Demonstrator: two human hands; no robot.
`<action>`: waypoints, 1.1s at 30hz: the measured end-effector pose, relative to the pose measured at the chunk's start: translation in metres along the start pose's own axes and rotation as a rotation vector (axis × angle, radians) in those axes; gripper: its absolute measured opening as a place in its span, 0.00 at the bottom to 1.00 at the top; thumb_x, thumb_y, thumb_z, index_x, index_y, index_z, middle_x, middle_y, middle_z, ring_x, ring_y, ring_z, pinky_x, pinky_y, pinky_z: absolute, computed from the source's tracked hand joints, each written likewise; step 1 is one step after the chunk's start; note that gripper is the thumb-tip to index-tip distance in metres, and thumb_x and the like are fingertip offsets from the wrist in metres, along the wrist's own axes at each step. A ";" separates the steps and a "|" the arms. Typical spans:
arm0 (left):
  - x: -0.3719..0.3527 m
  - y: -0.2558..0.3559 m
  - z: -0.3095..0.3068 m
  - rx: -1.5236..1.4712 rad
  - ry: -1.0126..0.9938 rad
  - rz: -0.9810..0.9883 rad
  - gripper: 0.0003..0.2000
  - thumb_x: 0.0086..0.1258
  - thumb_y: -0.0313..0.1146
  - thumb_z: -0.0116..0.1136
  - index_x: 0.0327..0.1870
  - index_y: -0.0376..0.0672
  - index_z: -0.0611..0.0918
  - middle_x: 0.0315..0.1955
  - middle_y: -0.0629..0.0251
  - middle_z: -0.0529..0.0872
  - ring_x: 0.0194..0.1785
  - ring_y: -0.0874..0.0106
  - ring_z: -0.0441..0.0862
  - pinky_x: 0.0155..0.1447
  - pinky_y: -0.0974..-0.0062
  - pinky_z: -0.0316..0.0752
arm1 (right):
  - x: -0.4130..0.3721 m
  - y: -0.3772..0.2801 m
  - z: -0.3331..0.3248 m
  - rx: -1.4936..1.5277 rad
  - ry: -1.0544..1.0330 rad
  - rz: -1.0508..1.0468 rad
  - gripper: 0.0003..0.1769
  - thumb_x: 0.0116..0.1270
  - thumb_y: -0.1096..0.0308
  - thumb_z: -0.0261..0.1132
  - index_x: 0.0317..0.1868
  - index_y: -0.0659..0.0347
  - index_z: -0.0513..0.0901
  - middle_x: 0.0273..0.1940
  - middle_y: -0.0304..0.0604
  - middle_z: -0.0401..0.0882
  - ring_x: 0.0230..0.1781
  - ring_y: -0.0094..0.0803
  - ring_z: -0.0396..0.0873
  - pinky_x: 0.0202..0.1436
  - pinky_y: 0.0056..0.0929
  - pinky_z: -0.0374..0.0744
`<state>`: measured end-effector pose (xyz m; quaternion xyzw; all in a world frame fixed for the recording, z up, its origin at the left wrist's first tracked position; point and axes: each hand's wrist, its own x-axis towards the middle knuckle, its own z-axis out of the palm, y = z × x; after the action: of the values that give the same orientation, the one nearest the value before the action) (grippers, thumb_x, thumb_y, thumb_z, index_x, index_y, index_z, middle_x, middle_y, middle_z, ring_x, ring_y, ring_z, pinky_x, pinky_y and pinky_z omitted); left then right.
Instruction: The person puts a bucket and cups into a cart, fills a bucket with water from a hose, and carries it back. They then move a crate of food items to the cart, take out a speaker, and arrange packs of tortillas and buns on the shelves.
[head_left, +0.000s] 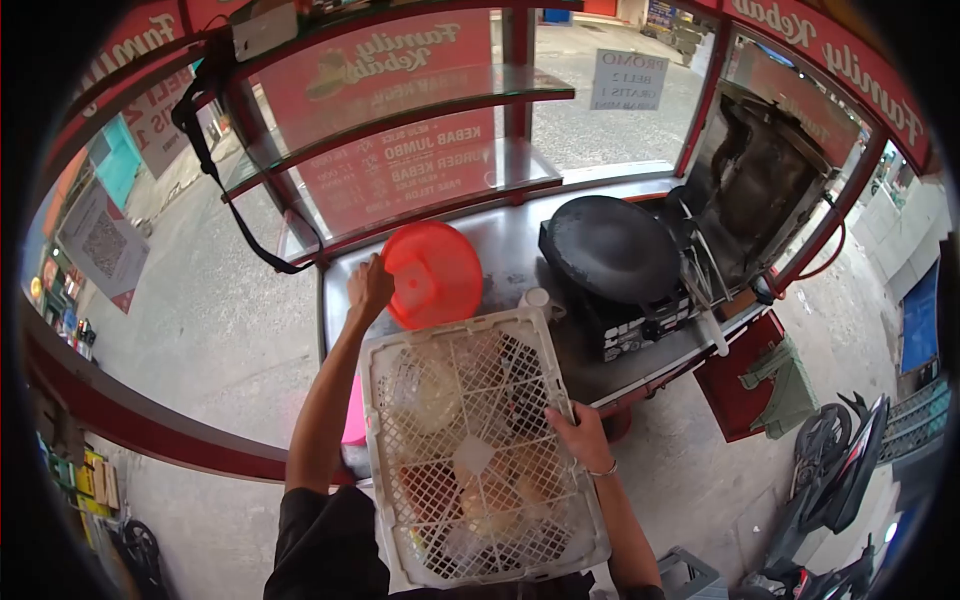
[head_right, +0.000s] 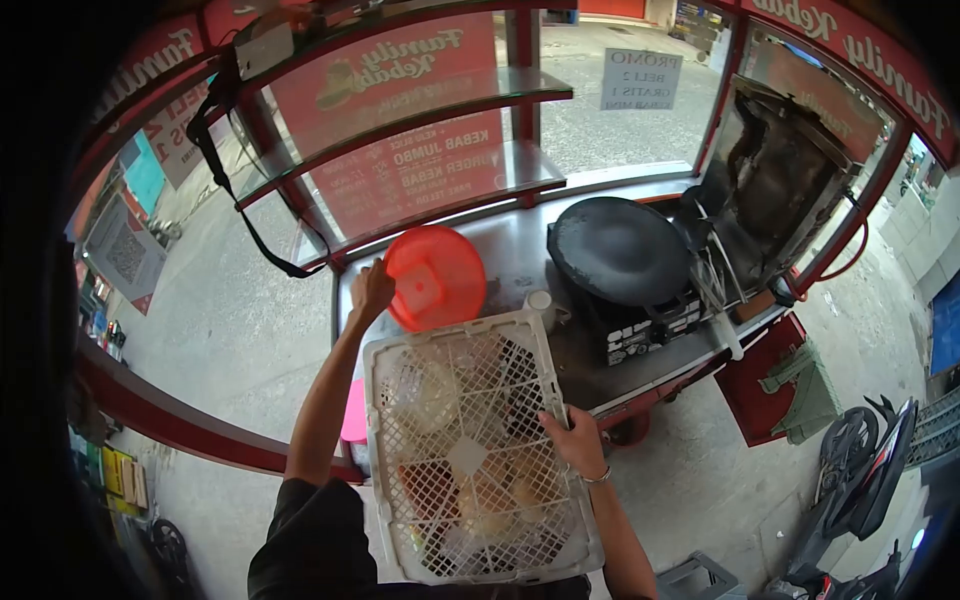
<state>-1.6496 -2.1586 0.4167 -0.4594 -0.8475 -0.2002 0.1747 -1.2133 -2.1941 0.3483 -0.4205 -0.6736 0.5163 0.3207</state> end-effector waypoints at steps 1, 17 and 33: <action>-0.011 0.003 -0.026 0.041 0.084 0.063 0.15 0.57 0.30 0.53 0.46 0.38 0.74 0.28 0.43 0.82 0.30 0.49 0.82 0.33 0.51 0.76 | 0.008 -0.001 -0.003 -0.023 -0.007 -0.006 0.16 0.64 0.57 0.67 0.33 0.65 0.82 0.20 0.30 0.73 0.21 0.15 0.66 0.24 0.24 0.67; -0.243 0.034 -0.192 -0.416 0.547 -0.058 0.14 0.58 0.26 0.61 0.44 0.31 0.78 0.35 0.52 0.83 0.37 0.60 0.82 0.41 0.69 0.74 | 0.113 0.000 0.035 0.031 -0.157 -0.174 0.24 0.57 0.50 0.69 0.36 0.67 0.84 0.23 0.43 0.79 0.24 0.31 0.77 0.31 0.34 0.73; -0.301 0.088 -0.154 -0.988 0.100 -0.154 0.11 0.72 0.32 0.54 0.42 0.29 0.78 0.29 0.61 0.84 0.27 0.78 0.77 0.31 0.79 0.72 | 0.043 -0.094 -0.063 0.396 -0.426 -0.229 0.35 0.73 0.39 0.42 0.64 0.61 0.68 0.52 0.41 0.78 0.53 0.32 0.76 0.60 0.34 0.71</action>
<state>-1.4023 -2.4049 0.4202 -0.4132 -0.6735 -0.6116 -0.0388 -1.1999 -2.1394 0.4550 -0.1536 -0.6548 0.6747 0.3039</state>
